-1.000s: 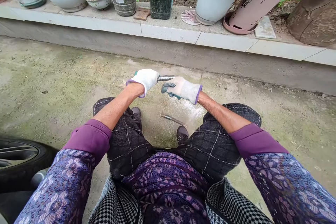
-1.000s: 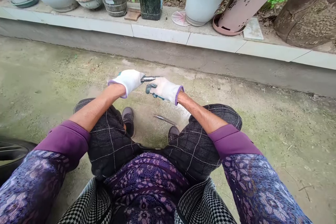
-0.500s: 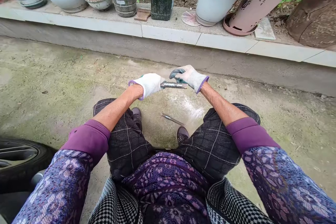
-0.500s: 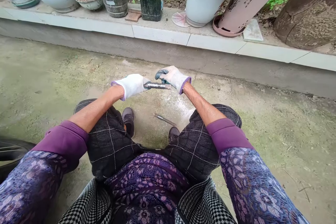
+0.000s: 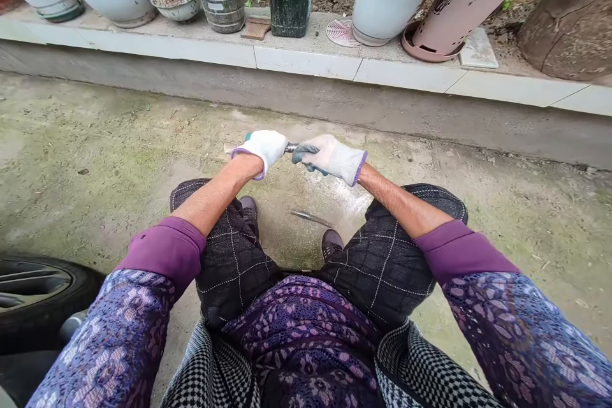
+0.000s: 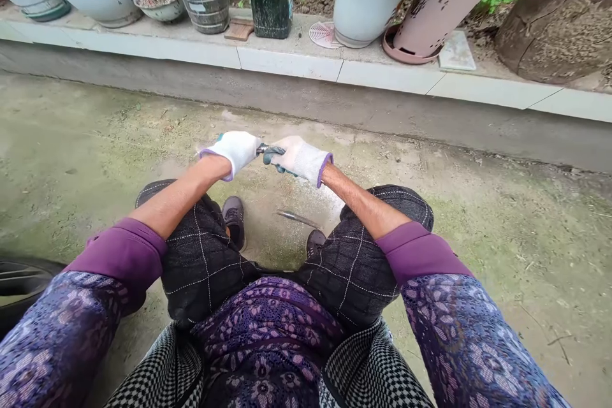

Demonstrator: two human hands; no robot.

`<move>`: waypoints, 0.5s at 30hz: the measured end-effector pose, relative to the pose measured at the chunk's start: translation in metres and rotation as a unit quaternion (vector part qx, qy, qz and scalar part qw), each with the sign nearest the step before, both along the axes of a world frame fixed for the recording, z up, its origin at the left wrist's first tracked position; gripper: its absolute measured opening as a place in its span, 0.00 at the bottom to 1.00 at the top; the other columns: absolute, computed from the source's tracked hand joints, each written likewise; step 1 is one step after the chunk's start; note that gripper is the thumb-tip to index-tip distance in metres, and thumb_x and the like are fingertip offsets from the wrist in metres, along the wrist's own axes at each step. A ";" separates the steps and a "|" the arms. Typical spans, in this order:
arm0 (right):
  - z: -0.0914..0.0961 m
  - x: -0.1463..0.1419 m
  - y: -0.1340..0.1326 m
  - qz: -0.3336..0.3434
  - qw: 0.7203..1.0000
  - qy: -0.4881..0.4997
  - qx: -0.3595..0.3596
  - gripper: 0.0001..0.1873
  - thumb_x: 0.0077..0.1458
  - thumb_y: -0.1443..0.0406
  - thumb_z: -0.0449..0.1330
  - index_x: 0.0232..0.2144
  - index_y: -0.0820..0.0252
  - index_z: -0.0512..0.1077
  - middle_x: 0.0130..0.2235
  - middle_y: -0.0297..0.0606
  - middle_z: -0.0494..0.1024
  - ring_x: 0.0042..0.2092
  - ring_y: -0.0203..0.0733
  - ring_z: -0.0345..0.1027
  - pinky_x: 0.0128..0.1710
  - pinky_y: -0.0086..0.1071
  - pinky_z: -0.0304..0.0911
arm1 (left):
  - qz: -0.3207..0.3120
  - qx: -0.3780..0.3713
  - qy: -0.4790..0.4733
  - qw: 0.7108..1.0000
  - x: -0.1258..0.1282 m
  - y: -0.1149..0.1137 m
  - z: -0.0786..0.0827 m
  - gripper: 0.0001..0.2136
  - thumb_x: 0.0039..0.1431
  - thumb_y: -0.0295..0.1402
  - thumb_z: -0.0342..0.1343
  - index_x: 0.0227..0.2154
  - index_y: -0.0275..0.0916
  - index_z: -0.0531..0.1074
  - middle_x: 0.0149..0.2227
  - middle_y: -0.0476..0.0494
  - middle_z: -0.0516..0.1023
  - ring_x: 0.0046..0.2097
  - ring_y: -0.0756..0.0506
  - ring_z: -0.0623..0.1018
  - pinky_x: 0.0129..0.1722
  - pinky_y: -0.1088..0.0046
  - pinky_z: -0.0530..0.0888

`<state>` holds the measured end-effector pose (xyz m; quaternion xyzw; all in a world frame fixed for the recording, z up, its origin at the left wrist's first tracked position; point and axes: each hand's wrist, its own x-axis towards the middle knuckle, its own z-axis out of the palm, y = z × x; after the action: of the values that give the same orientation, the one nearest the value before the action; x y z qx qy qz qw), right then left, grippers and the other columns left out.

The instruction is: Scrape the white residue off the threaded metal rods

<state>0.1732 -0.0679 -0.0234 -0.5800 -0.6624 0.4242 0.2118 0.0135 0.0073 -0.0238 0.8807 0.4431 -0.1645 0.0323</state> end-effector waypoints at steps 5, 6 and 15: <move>0.003 0.013 0.027 -0.073 0.995 0.020 0.059 0.13 0.49 0.69 0.56 0.35 0.67 0.79 0.21 0.31 0.69 0.20 0.27 0.58 0.19 0.23 0.52 | -0.051 0.000 0.047 0.998 0.006 -0.008 0.001 0.16 0.60 0.27 0.47 0.44 0.31 0.79 0.37 0.28 0.80 0.45 0.33 0.80 0.43 0.59 0.74; 0.000 0.016 0.032 -0.088 0.994 0.029 0.053 0.14 0.49 0.69 0.56 0.35 0.67 0.79 0.20 0.31 0.68 0.20 0.28 0.58 0.19 0.23 0.52 | -0.060 -0.002 0.047 0.997 0.006 -0.009 0.002 0.16 0.60 0.28 0.47 0.44 0.32 0.79 0.36 0.29 0.81 0.44 0.33 0.81 0.42 0.59 0.74; -0.025 0.040 0.044 -0.060 0.995 0.081 -0.020 0.11 0.49 0.68 0.57 0.33 0.66 0.77 0.21 0.32 0.71 0.20 0.30 0.58 0.17 0.25 0.54 | -0.023 -0.055 -0.072 0.996 0.007 -0.015 0.020 0.17 0.59 0.37 0.49 0.43 0.37 0.80 0.31 0.41 0.80 0.33 0.45 0.78 0.34 0.71 0.69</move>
<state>0.2127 -0.0238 -0.0479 -0.5865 -0.5984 0.4693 0.2786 0.0203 -0.0074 -0.0040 0.8969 0.4096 -0.1260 0.1087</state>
